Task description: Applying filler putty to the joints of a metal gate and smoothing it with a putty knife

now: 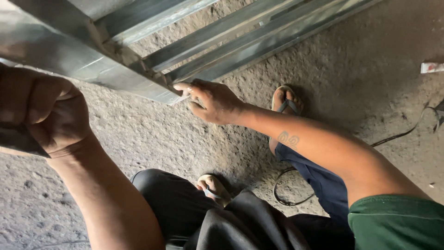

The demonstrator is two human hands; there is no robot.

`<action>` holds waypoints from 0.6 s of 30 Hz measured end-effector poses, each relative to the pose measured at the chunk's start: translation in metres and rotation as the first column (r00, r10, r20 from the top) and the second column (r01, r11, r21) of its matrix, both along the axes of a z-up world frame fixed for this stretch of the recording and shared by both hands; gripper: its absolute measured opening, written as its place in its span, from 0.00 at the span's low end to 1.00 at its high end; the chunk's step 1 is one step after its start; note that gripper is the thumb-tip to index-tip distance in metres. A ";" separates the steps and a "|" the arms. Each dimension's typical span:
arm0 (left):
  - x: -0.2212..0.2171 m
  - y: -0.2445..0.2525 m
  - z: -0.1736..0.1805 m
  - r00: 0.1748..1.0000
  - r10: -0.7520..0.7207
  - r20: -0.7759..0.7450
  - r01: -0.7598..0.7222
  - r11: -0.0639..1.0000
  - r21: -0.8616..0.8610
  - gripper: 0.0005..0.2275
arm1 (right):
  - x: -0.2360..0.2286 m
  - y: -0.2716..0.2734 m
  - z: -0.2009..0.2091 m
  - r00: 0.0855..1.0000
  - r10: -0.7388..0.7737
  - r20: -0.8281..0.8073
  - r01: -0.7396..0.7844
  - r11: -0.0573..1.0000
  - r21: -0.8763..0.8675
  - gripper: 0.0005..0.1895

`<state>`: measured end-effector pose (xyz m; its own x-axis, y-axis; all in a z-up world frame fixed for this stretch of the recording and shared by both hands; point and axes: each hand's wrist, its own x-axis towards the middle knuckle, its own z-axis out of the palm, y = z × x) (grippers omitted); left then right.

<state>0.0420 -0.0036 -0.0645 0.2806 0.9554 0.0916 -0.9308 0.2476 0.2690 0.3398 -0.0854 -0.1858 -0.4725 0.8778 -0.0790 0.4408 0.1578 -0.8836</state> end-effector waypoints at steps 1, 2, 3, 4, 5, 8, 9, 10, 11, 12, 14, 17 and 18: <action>0.002 0.001 0.001 1.000 -0.004 -0.001 0.004 1.000 -0.001 0.06 | 0.002 0.002 0.002 0.999 -0.009 0.051 0.000 0.985 0.175 0.26; 0.002 0.000 0.002 1.000 -0.004 -0.004 0.004 1.000 -0.002 0.07 | 0.003 0.005 0.004 0.995 -0.022 0.100 -0.013 0.938 0.345 0.29; 0.003 0.000 0.003 1.000 -0.005 -0.005 0.005 1.000 -0.002 0.07 | 0.003 0.007 0.004 0.995 -0.023 0.099 -0.013 0.938 0.346 0.29; 0.002 0.000 0.005 1.000 -0.002 -0.009 0.002 1.000 -0.003 0.07 | 0.002 0.009 0.004 0.992 -0.011 0.124 -0.035 0.932 0.361 0.30; 0.002 -0.001 0.006 1.000 0.000 -0.013 0.000 1.000 -0.004 0.08 | 0.002 0.011 0.004 0.989 0.000 0.149 -0.057 0.925 0.376 0.32; 0.000 -0.001 0.009 1.000 0.006 -0.020 -0.006 1.000 -0.003 0.08 | 0.000 0.015 0.008 0.986 -0.022 0.167 -0.059 0.882 0.468 0.31; -0.001 0.000 0.005 1.000 0.007 -0.020 -0.007 1.000 -0.001 0.08 | -0.001 0.013 0.003 0.986 -0.022 0.166 -0.060 0.881 0.470 0.31; -0.002 0.002 0.001 0.998 0.017 -0.056 -0.014 0.998 0.054 0.08 | -0.002 0.012 -0.002 0.982 -0.022 0.187 -0.071 0.875 0.478 0.34; -0.003 0.004 -0.002 0.995 0.030 -0.091 -0.020 0.994 0.110 0.08 | -0.004 0.011 -0.008 0.978 -0.023 0.208 -0.083 0.870 0.486 0.37; -0.002 0.004 0.002 0.995 0.032 -0.093 -0.021 0.993 0.113 0.08 | -0.005 0.009 -0.016 0.978 -0.023 0.206 -0.083 0.868 0.490 0.37; 0.001 0.005 0.009 0.993 0.020 -0.118 -0.007 0.994 0.108 0.07 | -0.006 0.005 -0.032 0.972 -0.042 0.232 -0.090 0.843 0.530 0.40; -0.001 0.005 0.007 0.993 0.032 -0.116 -0.020 0.994 0.106 0.07 | 0.001 -0.005 -0.043 0.931 -0.005 0.365 -0.187 0.853 0.488 0.49; -0.001 0.004 0.008 0.993 0.032 -0.117 -0.019 0.994 0.107 0.07 | 0.004 -0.005 -0.050 0.931 -0.006 0.364 -0.186 0.852 0.489 0.49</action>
